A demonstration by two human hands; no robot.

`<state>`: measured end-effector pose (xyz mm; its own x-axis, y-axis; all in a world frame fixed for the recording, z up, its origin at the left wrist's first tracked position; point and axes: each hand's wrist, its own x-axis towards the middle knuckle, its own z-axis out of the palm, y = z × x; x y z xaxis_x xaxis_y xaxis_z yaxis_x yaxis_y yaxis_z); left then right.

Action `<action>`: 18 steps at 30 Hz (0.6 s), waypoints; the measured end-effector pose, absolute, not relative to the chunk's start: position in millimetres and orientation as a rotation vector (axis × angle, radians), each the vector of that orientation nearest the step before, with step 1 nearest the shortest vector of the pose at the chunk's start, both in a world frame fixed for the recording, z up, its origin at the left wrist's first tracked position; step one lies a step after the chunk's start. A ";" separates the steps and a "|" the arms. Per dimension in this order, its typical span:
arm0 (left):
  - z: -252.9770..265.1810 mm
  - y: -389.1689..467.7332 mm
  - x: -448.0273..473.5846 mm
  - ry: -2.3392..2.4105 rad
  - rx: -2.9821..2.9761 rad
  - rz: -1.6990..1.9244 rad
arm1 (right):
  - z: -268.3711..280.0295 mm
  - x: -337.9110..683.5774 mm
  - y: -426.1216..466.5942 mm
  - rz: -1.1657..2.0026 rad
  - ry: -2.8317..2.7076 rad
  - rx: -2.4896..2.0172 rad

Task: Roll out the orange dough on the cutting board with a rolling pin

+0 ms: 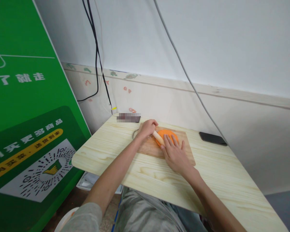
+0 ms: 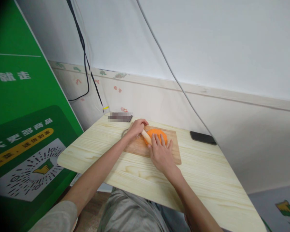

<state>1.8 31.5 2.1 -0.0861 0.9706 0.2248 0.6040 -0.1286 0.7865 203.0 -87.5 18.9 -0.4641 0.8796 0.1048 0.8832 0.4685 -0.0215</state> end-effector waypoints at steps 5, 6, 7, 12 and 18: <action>2.1 32.1 0.9 1.679 1.762 1.110 | 18.5 199.9 -88.4 -0.031 -2.601 -1.628; 2.2 31.8 0.8 1.677 1.763 1.112 | 18.1 198.2 -90.1 -0.050 -2.595 -1.627; 2.3 31.4 0.7 1.676 1.762 1.115 | 17.4 196.3 -92.1 -0.074 -2.587 -1.623; 3.3 27.8 0.1 1.638 1.739 1.131 | 12.1 185.8 -102.1 -0.147 -2.555 -1.625; 4.9 24.2 -2.5 1.585 1.759 1.142 | 9.9 180.0 -104.6 -0.250 -2.542 -1.544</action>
